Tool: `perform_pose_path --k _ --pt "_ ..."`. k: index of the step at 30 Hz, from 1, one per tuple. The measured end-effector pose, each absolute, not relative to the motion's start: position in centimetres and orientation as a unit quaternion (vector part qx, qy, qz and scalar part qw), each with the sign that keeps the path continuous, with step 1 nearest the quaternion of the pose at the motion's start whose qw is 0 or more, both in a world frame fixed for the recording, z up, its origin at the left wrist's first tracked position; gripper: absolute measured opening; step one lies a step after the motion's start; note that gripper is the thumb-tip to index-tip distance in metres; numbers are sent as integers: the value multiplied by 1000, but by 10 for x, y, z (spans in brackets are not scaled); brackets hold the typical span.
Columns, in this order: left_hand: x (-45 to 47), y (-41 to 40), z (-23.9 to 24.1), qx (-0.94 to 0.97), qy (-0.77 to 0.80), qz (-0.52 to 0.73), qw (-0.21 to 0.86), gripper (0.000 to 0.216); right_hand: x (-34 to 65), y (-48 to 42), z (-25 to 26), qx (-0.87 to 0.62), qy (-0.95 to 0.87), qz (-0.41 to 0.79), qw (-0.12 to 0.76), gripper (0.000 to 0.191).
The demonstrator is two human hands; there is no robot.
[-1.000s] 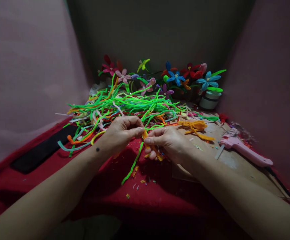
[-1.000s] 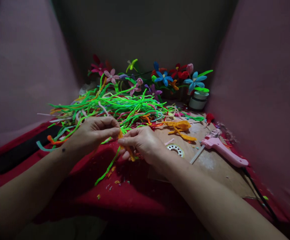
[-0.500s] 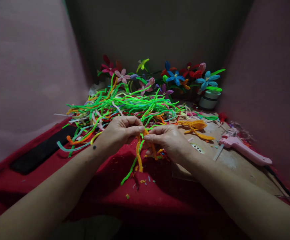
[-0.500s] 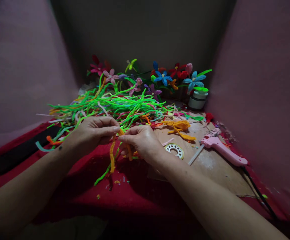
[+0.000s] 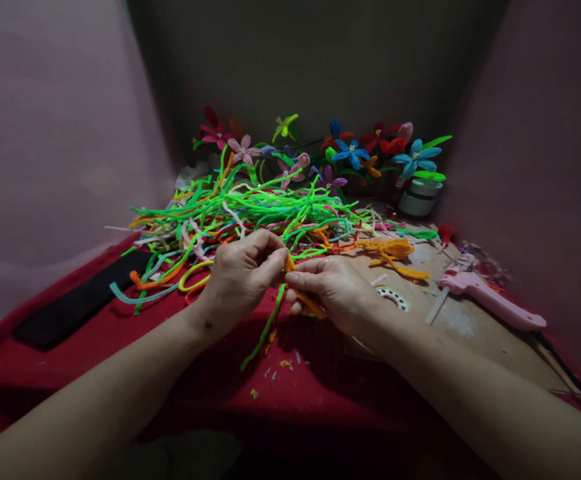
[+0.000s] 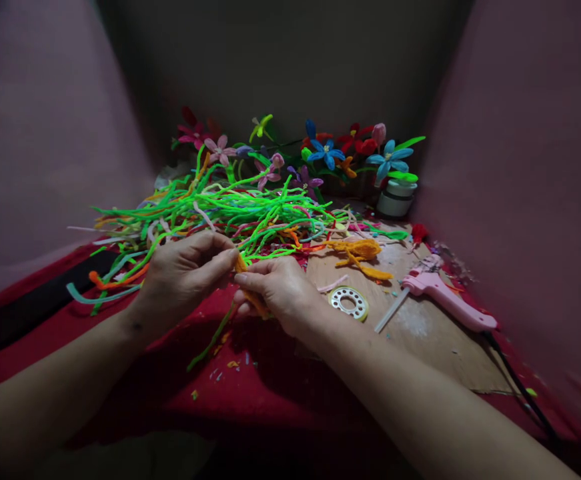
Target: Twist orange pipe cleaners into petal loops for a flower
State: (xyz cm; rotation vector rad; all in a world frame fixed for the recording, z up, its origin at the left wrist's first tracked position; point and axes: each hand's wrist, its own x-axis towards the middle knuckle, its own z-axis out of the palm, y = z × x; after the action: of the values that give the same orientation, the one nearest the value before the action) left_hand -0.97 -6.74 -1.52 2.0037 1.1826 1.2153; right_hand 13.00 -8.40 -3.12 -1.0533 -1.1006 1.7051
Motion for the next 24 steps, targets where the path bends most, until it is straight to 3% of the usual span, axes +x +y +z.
perform_pose_path --k 2,6,8,13,18,21,24 --pt "-9 -67 -15 717 445 464 269 10 129 -86 -30 -429 -450 654 431 18" --pt "-13 -57 -13 648 409 415 489 16 128 -88 -26 -431 -467 634 440 21" --pt "-15 -53 -13 628 406 379 545 16 129 -87 -26 -426 -459 644 438 24" --pt "-8 -58 -16 653 450 429 432 14 127 -83 -32 -452 -464 633 424 22" --pt "0 -64 -16 680 467 461 327 13 123 -87 -34 -511 -538 522 420 38" --pt "0 -63 -14 657 468 479 347 12 122 -88 -34 -514 -540 509 431 38" --pt "-1 -59 -14 603 463 476 442 15 122 -86 -36 -495 -549 509 442 34"
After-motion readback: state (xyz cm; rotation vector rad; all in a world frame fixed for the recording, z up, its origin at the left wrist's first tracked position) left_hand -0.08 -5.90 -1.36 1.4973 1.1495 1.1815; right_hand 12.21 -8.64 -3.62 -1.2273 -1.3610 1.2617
